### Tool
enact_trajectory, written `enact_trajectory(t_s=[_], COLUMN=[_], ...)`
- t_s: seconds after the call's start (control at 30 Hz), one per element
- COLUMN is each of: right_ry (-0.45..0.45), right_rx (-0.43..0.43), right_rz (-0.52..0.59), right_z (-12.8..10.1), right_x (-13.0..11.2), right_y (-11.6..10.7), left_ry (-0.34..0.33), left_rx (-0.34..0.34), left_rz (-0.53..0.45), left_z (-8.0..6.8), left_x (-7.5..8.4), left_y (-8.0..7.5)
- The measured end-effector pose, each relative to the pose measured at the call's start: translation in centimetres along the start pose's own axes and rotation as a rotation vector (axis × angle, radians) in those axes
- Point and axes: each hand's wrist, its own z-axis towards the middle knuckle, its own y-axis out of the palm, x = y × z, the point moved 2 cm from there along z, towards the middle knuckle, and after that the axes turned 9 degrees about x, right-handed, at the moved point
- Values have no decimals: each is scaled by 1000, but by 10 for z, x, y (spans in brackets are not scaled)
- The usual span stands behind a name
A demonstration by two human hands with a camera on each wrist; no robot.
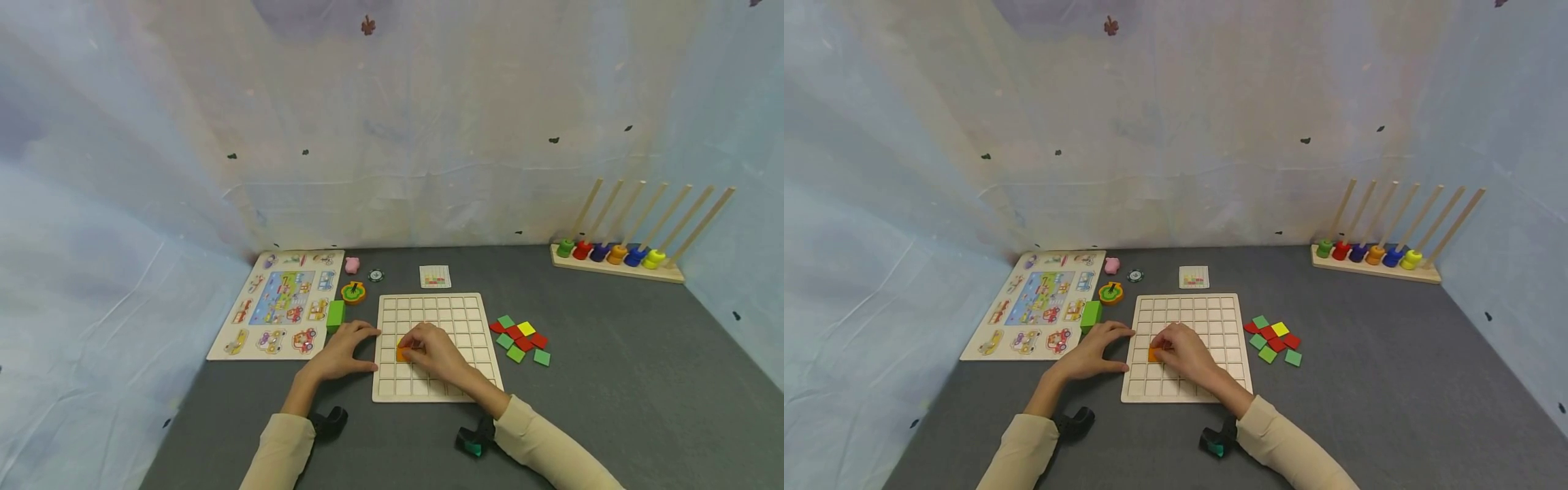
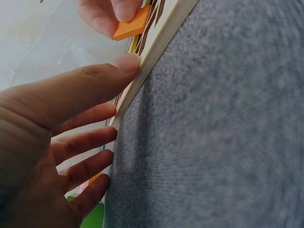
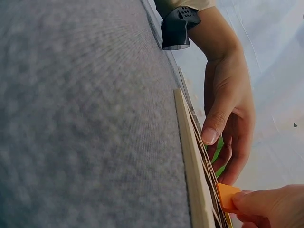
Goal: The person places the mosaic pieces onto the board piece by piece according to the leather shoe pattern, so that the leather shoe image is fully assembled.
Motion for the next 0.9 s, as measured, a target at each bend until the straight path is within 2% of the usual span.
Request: enact_trajectory(t_s=[0.9], right_ry=[-30], right_rx=[-8], right_rz=[-87], right_z=[-2], right_x=[-1], right_y=[-2], left_ry=[-3], left_rx=[-5], left_rz=[1], left_z=[-1], left_x=[3], left_y=[-2])
